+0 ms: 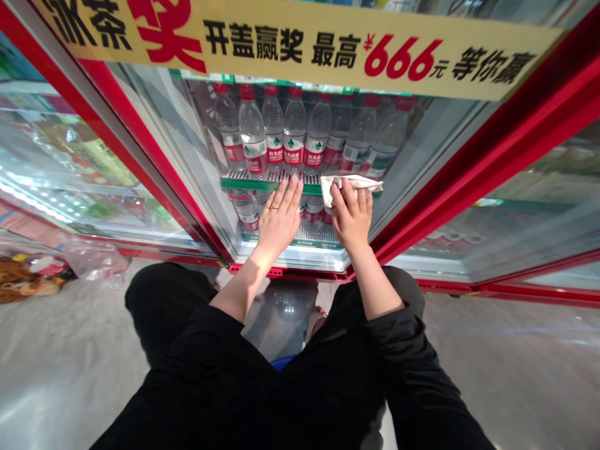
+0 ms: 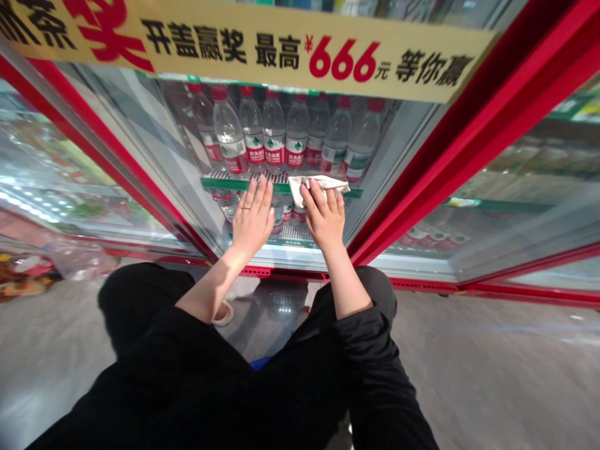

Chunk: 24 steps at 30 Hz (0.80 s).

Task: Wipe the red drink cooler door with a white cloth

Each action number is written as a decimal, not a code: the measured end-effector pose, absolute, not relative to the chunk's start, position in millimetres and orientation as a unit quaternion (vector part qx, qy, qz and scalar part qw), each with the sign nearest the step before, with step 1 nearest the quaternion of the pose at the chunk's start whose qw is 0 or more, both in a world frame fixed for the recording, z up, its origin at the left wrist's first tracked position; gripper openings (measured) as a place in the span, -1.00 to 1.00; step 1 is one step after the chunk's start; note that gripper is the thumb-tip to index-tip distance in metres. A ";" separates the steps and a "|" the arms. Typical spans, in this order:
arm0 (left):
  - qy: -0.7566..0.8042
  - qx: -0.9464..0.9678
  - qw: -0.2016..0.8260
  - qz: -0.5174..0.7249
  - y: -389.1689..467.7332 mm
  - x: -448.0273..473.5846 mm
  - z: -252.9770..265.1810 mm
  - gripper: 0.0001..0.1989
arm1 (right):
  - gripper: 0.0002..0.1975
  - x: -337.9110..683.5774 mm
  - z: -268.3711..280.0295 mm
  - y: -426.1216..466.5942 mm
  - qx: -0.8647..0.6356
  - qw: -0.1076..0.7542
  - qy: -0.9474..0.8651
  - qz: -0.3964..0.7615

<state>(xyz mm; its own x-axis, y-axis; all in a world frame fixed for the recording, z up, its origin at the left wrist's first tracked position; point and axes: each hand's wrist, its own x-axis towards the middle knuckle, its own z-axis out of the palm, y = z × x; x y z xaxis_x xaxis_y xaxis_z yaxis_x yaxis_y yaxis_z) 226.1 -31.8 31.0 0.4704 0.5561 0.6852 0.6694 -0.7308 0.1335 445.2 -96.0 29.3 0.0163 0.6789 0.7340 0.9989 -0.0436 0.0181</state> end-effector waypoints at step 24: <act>-0.323 -0.872 0.077 -0.359 -50.3 252.3 40.9 -0.17 | -0.44 454.9 25.9 -103.0 -0.703 0.291 -0.579 -0.292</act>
